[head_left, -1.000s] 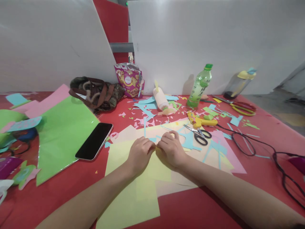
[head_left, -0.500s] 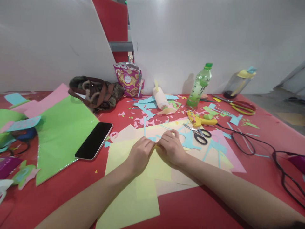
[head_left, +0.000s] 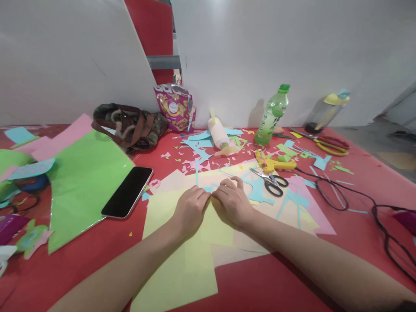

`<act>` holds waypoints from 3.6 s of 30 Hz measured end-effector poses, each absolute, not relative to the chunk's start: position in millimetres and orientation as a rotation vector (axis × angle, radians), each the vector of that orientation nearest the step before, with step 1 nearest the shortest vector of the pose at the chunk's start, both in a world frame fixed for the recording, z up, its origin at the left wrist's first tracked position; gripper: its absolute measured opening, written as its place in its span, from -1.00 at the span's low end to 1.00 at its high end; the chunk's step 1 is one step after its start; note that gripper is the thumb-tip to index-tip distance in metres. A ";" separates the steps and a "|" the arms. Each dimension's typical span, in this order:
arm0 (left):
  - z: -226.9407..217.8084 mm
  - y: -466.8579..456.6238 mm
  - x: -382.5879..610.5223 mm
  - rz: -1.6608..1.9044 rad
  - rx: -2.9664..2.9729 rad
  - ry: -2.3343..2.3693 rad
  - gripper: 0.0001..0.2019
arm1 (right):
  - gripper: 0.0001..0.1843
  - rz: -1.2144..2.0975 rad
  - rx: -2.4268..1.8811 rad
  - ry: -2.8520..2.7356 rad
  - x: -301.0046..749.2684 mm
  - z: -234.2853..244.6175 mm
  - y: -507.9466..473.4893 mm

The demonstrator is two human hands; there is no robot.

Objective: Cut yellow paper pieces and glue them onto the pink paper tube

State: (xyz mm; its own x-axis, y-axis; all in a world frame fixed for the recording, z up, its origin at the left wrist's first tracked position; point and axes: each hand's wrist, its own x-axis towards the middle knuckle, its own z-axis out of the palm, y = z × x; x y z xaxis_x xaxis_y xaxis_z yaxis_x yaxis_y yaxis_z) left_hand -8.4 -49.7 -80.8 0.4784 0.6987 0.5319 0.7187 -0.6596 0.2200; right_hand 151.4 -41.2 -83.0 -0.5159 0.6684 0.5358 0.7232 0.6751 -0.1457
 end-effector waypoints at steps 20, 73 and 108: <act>-81.6 -49.8 -8.1 -1.033 -2.727 -1.335 -0.79 | -0.85 -0.230 -1.058 -2.335 150.1 -81.9 -42.8; -81.7 -47.4 -8.1 -0.961 -2.709 -1.316 -0.80 | -0.79 -0.222 -1.040 -2.293 151.6 -79.9 -40.7; -78.8 -34.6 -20.8 -0.931 -2.560 -1.389 -0.81 | -0.91 -0.180 -1.123 -2.217 166.5 -78.3 -25.5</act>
State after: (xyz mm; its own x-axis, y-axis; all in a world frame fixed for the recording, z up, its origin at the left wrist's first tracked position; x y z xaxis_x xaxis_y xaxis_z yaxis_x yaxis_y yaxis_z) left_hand -20.8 -34.6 -78.8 0.4028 0.7339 0.5470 0.7848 -0.5845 0.2063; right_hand 166.5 -25.5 -78.3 -0.4313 0.6767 0.5967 0.7640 0.6257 -0.1573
